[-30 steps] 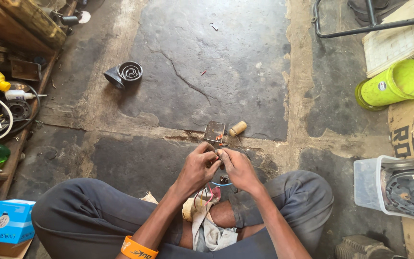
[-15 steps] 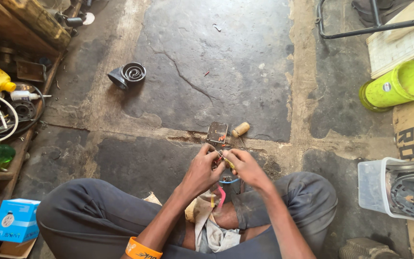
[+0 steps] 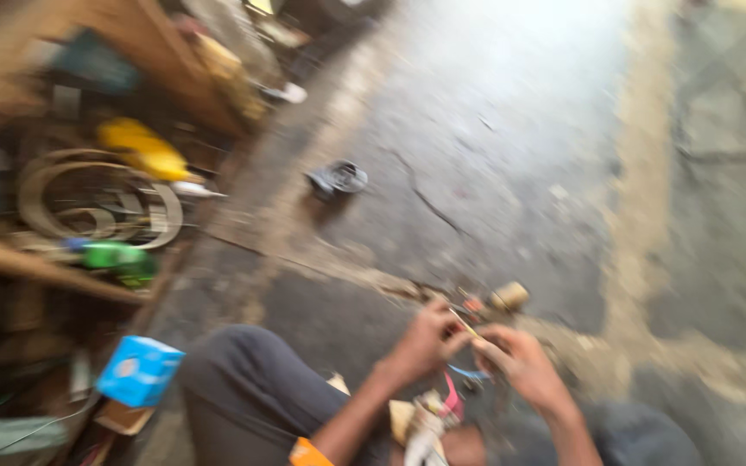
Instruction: The person sits on the floor and uses a screwdriver to adjust connections on a small electronic device with multiple colored wires. They repeatedly tighten and loosen screws on the terminal block while holding the device steady.
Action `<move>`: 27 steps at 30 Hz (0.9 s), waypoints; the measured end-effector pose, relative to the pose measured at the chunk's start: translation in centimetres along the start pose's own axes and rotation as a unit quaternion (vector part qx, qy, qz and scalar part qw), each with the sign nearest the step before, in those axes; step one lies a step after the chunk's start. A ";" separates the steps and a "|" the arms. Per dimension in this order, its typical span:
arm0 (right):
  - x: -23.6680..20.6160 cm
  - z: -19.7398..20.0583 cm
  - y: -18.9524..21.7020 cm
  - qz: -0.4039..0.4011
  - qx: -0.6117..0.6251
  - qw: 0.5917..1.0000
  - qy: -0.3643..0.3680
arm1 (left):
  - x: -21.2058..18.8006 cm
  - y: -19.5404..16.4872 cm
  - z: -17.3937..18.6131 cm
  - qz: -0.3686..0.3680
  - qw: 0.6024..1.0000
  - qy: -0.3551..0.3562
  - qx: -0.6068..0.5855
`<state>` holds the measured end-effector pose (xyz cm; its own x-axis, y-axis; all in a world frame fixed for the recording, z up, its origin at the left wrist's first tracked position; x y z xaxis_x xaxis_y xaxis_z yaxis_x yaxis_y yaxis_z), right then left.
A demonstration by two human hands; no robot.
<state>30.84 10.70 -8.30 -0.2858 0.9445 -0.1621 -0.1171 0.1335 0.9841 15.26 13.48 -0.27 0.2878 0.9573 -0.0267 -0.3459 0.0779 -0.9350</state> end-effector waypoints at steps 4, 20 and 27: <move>2.6 1.2 -1.5 0.118 -0.074 0.990 -0.027 | 0.0 0.3 0.4 0.006 0.999 -0.013 0.034; 5.8 -2.2 6.5 0.304 -0.119 0.944 -0.048 | 0.2 1.7 2.4 0.061 0.995 -0.078 0.029; 6.3 -3.3 8.1 0.213 -0.106 0.968 -0.081 | 1.1 0.5 3.0 0.039 0.994 -0.078 0.064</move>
<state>24.96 16.70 -1.54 -0.2000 0.9374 0.2852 -0.2188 -0.3265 0.9195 12.74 15.40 0.33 0.1177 0.9925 -0.0333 -0.4755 0.0269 -0.8793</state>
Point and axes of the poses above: each hand's wrist, its own x-axis towards the middle knuckle, its own z-axis out of the back of the hand, y = z × x, the point moved 10 cm from there along x, towards the middle knuckle, and after that the axes turned 14 degrees about z, right-handed, at the moved point
